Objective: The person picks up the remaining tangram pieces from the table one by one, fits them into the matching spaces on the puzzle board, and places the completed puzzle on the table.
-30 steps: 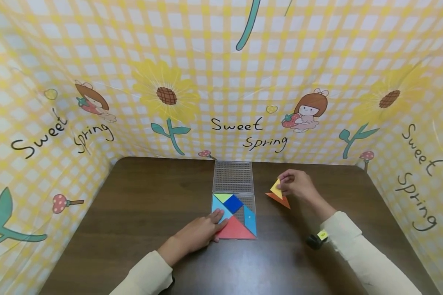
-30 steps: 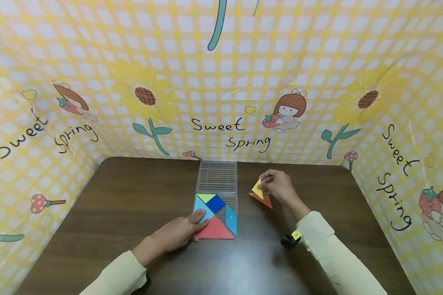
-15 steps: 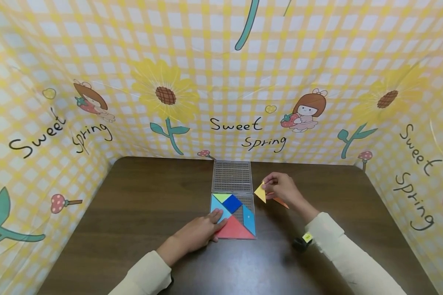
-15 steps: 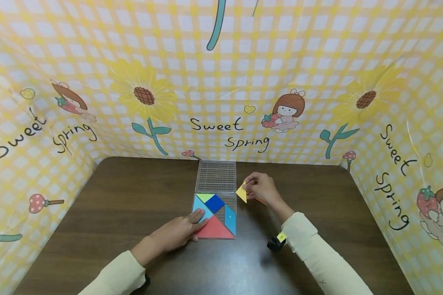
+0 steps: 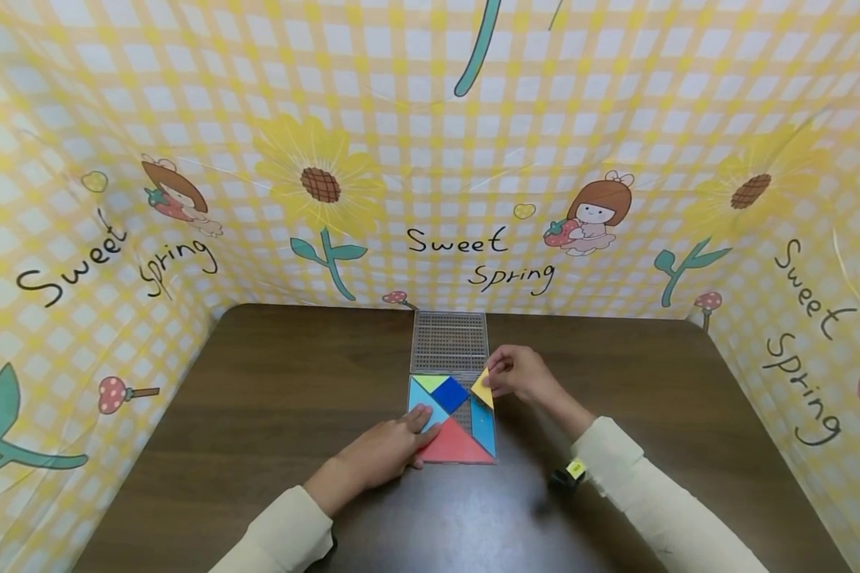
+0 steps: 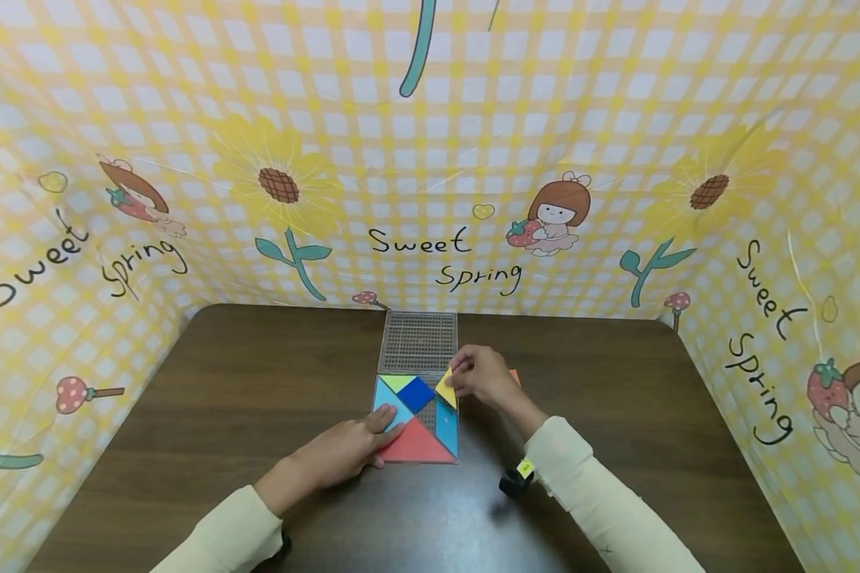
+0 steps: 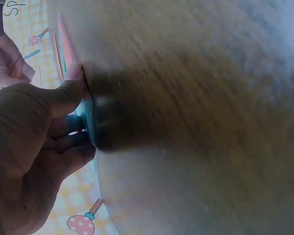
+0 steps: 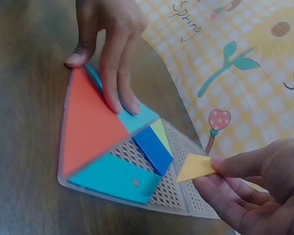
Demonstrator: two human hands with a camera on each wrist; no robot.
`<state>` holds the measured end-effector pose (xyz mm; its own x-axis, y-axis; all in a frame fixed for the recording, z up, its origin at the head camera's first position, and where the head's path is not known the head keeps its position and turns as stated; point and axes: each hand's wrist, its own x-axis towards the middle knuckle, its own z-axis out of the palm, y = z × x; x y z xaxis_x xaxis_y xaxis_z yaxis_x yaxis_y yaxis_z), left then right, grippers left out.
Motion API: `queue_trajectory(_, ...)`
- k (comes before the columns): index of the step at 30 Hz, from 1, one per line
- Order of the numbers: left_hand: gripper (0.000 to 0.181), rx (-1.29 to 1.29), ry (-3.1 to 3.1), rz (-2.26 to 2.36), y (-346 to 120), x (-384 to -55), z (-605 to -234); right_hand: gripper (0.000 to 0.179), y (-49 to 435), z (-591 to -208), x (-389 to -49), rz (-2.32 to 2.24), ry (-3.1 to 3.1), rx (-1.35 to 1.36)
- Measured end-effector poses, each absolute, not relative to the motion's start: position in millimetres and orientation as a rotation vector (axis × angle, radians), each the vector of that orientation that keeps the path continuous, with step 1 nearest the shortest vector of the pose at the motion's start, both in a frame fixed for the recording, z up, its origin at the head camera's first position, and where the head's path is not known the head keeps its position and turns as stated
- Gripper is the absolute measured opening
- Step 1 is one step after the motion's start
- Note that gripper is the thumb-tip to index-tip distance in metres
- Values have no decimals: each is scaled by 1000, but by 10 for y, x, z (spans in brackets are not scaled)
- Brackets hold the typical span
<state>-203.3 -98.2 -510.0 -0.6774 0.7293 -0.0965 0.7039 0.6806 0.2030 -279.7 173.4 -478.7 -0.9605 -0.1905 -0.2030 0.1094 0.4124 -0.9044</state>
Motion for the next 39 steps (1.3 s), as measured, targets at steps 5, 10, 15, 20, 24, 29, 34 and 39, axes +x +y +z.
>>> queue_trajectory(5, 54, 1177, 2731, 201, -987, -2044, -5095, 18, 1641, -4836, -2782, -1518, 2410, -35)
queue_trajectory(10, 53, 1176, 2729, 208, -993, -2044, -5092, 19, 1563, -4927, -2734, -1489, 2409, -37)
queue_trajectory(15, 53, 1190, 2732, 190, -996, -2039, -5098, 20, 1489, -4991, -2680, -1465, 2411, -39)
queue_trajectory(20, 53, 1175, 2726, 201, -995, -2043, -5103, 21, 1437, -5022, -2640, -1497, 2356, -36)
queue_trajectory(24, 53, 1171, 2724, 213, -995, -2048, -5109, 20, 1414, -5041, -2611, -1491, 2363, -56)
queue_trajectory(29, 53, 1168, 2718, 218, -998, -2039, -5121, 19, 1388, -5079, -2587, -1466, 2399, -43)
queue_trajectory(34, 54, 1154, 2710, 241, -998, -2031, -5105, 20, 1385, -5069, -2563, -1415, 2462, -72)
queue_trajectory(39, 54, 1146, 2710, 248, -991, -2034, -5103, 20, 1396, -5055, -2550, -1269, 2623, -161)
